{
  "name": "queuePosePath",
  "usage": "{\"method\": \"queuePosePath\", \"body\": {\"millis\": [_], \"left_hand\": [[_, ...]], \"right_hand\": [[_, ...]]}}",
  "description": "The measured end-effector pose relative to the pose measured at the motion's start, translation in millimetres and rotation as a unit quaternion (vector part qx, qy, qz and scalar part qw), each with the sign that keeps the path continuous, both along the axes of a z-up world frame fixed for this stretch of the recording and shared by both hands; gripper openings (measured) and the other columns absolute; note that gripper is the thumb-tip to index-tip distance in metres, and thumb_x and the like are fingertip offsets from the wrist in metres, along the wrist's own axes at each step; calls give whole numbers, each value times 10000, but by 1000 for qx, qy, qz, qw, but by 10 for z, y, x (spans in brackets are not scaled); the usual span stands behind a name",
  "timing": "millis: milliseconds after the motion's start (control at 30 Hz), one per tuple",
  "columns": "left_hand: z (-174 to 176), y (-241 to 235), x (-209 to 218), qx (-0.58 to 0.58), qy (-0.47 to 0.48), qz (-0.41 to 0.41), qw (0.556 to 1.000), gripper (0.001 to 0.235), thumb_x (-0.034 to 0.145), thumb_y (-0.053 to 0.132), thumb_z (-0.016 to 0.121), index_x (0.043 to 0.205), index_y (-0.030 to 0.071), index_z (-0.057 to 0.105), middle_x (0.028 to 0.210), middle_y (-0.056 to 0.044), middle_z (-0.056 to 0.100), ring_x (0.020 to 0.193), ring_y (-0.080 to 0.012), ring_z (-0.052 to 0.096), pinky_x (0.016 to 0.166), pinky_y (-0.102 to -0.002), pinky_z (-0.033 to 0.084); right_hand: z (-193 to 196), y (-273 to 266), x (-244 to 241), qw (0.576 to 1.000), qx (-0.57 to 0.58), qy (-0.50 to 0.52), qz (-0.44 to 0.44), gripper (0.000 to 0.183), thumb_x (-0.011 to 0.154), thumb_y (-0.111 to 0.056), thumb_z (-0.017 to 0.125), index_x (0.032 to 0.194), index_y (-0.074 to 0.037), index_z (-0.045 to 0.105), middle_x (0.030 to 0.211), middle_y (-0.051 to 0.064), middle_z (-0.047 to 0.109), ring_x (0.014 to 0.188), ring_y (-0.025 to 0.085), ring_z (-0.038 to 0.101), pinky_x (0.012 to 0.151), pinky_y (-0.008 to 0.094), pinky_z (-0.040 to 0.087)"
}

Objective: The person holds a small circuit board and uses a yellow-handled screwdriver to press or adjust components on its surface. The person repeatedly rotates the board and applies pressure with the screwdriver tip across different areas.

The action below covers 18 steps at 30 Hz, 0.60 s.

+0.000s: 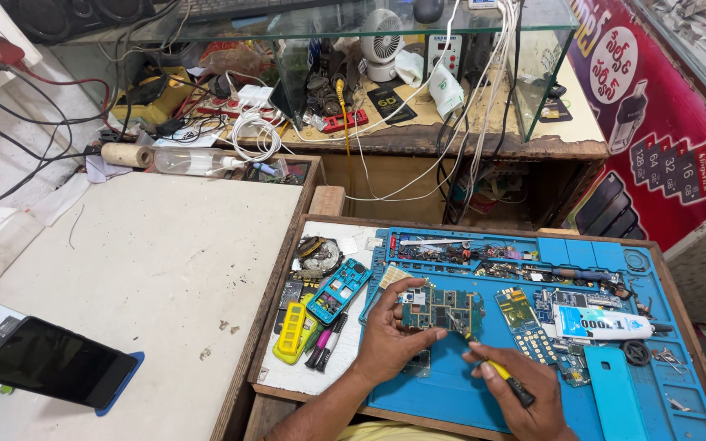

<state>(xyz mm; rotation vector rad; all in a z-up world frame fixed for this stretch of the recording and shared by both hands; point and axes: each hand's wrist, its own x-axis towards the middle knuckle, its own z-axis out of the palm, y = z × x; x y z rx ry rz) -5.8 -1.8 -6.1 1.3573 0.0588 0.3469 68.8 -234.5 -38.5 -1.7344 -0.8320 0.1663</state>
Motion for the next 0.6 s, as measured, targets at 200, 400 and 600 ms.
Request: {"method": "queuePosePath", "body": {"millis": [200, 400, 600], "left_hand": [[12, -12, 0, 1, -7, 15, 1000, 742, 821, -32, 812, 1448, 111, 441, 1187, -93, 710, 1042, -151, 741, 835, -280, 676], [57, -31, -18, 28, -7, 38, 999, 725, 840, -1, 821, 1456, 108, 453, 1148, -122, 752, 1019, -144, 750, 831, -260, 655], [109, 4, -119, 291, -63, 56, 953, 707, 832, 174, 894, 1423, 103, 512, 1251, -129, 728, 995, -167, 775, 793, -297, 651]], "right_hand": [[16, 8, 3, 1000, -10, 6, -12, 343, 928, -135, 617, 1233, -7, 707, 1045, 169, 832, 843, 223, 840, 733, 349, 672], [66, -4, -34, 998, 48, -48, 7, 330, 963, -98, 609, 1264, 13, 684, 1077, 162, 811, 864, 199, 818, 761, 315, 658], [153, 9, -73, 994, 90, -67, -15, 407, 994, -73, 567, 1388, 26, 584, 1126, 161, 785, 873, 170, 789, 795, 292, 627]]}}
